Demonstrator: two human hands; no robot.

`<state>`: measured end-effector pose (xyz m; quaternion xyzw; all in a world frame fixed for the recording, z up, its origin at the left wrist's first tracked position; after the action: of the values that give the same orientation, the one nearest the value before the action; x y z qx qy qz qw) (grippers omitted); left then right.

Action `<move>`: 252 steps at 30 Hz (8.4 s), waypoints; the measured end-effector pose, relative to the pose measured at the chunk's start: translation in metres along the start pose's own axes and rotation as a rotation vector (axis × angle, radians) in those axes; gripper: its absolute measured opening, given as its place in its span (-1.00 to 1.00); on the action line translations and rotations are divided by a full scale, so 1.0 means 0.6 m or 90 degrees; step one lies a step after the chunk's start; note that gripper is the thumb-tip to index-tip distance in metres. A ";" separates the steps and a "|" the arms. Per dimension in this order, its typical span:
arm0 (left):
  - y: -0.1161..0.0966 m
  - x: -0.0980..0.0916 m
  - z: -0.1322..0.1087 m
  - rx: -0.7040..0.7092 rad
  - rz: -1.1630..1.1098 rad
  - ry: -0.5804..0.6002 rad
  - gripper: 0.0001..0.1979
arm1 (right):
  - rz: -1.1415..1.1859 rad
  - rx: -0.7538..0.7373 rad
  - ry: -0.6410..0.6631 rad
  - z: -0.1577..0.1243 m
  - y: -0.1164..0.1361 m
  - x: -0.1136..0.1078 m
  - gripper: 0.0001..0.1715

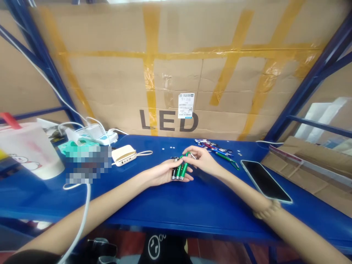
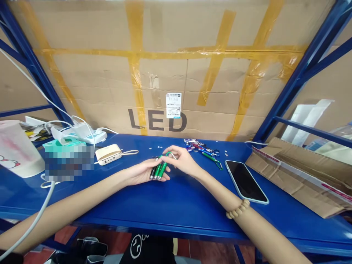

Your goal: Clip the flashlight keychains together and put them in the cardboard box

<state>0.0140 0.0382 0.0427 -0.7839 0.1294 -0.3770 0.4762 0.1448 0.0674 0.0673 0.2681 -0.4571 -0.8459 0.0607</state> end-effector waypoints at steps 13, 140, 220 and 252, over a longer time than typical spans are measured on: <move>-0.019 -0.052 0.053 0.062 0.078 -0.195 -0.81 | -0.517 0.077 -0.193 0.004 -0.021 -0.075 -0.76; -0.014 -0.076 0.041 0.312 -0.009 -0.307 -0.81 | -0.033 -0.021 -0.268 -0.001 -0.034 0.019 -0.61; -0.012 -0.070 0.036 0.285 0.514 -0.460 -0.35 | 0.091 0.181 -0.227 -0.007 -0.042 0.043 -0.85; -0.018 -0.077 0.025 0.345 0.421 -0.570 -0.76 | -0.116 0.069 -0.358 0.000 -0.050 0.009 -0.67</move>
<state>-0.0085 0.0795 0.0259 -0.6355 0.0525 0.1363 0.7582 0.1446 0.0828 0.0412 0.0661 -0.4747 -0.8632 -0.1589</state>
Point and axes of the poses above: each hand's wrist, its own z-axis towards the middle knuckle, its own x-axis out of the palm, y = z × x, the point moved 4 cm from there along z, towards the middle knuckle, and after that the axes turned 9 degrees about -x, right-handed, at the moved point
